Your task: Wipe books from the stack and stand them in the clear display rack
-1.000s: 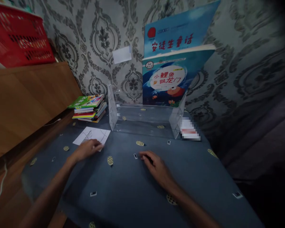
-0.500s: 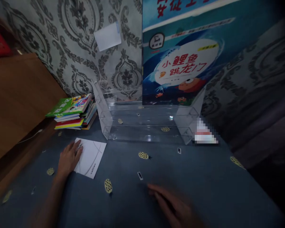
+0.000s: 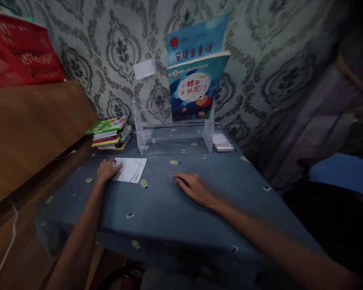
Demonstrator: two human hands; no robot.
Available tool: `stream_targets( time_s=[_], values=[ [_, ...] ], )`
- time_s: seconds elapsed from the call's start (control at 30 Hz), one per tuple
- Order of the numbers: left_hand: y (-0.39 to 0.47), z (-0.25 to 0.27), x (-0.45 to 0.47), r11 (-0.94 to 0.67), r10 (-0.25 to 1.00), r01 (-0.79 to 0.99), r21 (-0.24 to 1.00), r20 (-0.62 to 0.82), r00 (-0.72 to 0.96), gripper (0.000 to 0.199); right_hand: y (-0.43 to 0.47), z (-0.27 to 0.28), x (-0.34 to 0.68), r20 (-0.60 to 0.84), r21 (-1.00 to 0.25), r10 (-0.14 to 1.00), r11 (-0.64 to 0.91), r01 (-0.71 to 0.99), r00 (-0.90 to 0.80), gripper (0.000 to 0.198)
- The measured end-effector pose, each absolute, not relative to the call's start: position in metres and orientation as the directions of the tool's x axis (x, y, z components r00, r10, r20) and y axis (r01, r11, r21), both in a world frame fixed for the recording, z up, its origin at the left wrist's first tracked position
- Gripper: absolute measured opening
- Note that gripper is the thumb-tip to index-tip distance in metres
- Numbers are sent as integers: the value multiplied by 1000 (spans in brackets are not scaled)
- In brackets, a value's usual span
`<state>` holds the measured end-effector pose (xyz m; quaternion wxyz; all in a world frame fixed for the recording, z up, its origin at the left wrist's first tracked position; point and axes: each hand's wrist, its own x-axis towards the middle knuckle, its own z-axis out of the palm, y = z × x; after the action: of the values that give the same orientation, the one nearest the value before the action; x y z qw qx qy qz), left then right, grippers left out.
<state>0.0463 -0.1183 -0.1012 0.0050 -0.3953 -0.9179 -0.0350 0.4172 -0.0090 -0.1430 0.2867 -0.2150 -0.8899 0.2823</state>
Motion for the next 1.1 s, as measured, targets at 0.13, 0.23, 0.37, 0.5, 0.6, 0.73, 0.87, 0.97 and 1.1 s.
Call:
stream_targets(
  time_s=[0.13, 0.23, 0.37, 0.5, 0.6, 0.73, 0.87, 0.97, 1.1],
  values=[
    [-121, -105, 95, 630, 770, 773, 73, 66, -635, 58, -10, -142, 416, 406, -609, 551, 758, 234, -729, 34],
    [-118, -110, 133, 573, 810, 816, 76, 103, -578, 58, -10, -141, 417, 464, -577, 533, 788, 215, -708, 31],
    [-107, -112, 176, 519, 844, 853, 60, 121, -522, 58, -9, -142, 418, 562, -514, 467, 844, 154, -682, 29],
    [-90, -111, 209, 451, 884, 892, 24, 124, -451, 55, -9, -142, 419, 590, -431, 412, 888, 161, -694, 28],
    [-79, -113, 230, 359, 926, 934, 1, 124, -356, 51, -10, -140, 421, 553, -387, 402, 899, 203, -730, 27],
    [-71, -114, 247, 226, 966, 973, -38, 135, -219, 40, -10, -139, 422, 480, -363, 415, 896, 256, -773, 25],
    [-65, -115, 248, 85, 989, 994, -71, 129, -75, 27, -5, -145, 415, 406, -324, 427, 894, 309, -808, 28],
    [-58, -120, 244, -72, 987, 996, -58, 143, 80, 25, 1, -153, 405, 364, -289, 444, 890, 353, -819, 34],
    [-51, -127, 237, -182, 968, 983, -2, 175, 180, 31, 12, -160, 404, 321, -251, 475, 877, 410, -819, 44]
  ],
)
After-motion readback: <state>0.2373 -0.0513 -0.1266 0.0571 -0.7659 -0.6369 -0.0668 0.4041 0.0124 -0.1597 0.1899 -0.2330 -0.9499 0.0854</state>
